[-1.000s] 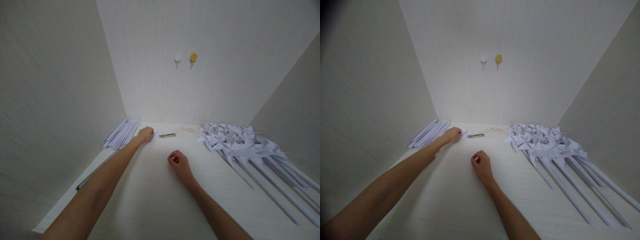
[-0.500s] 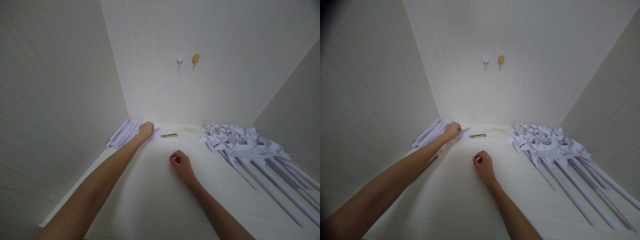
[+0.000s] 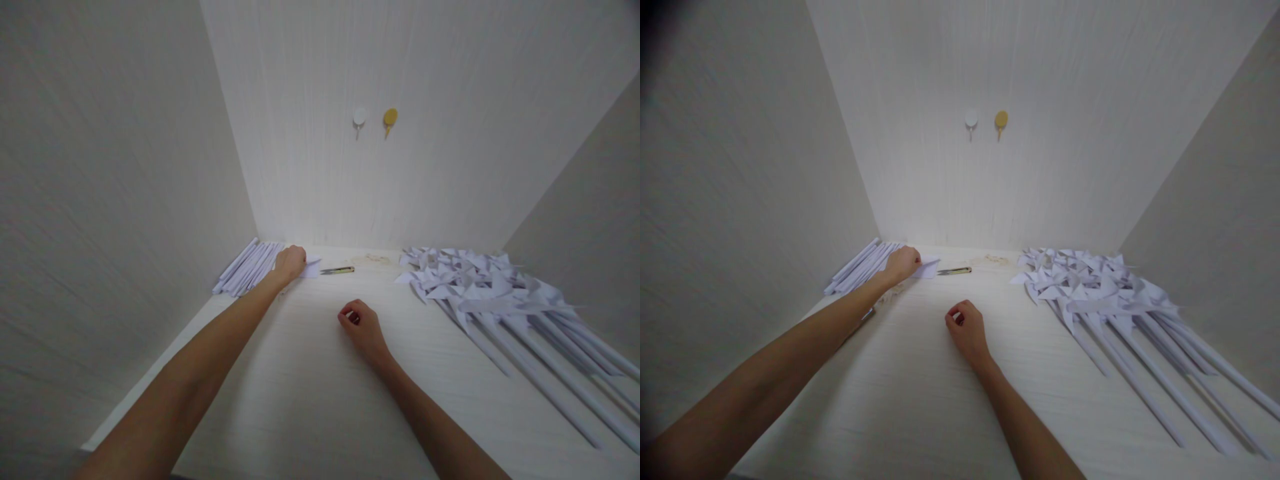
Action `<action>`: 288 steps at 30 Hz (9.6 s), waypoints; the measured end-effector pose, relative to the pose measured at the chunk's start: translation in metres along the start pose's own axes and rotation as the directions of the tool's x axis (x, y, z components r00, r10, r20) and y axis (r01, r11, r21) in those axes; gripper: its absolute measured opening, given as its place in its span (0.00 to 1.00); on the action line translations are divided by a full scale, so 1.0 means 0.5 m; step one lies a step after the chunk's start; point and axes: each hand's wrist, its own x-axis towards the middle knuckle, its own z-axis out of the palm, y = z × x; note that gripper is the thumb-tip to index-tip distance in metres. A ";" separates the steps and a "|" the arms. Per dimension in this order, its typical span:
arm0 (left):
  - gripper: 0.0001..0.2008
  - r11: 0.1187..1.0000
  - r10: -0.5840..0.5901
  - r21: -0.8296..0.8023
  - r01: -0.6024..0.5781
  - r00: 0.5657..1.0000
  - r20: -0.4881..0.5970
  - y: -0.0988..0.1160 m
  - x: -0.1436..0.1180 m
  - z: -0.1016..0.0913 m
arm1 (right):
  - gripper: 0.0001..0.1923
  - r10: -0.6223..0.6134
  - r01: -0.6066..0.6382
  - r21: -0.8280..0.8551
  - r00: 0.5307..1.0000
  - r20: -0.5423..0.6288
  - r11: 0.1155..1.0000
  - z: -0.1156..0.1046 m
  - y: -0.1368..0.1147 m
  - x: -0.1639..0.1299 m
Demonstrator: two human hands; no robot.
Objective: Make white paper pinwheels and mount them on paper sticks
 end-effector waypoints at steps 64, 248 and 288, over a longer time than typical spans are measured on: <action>0.08 0.103 0.026 -0.985 0.137 0.990 0.140 0.047 -0.202 0.096 | 0.14 0.317 -0.210 0.515 0.940 -0.127 0.831 -0.060 0.029 -0.004; 0.16 -0.471 -0.089 -0.863 0.181 0.964 0.251 0.077 -0.162 0.098 | 0.15 0.252 -0.280 0.720 0.956 0.150 0.634 0.016 -0.009 0.009; 0.09 0.297 0.316 -0.953 0.050 0.937 0.147 0.109 -0.226 0.063 | 0.12 0.451 -0.212 0.803 0.889 -0.078 0.557 0.002 0.003 0.031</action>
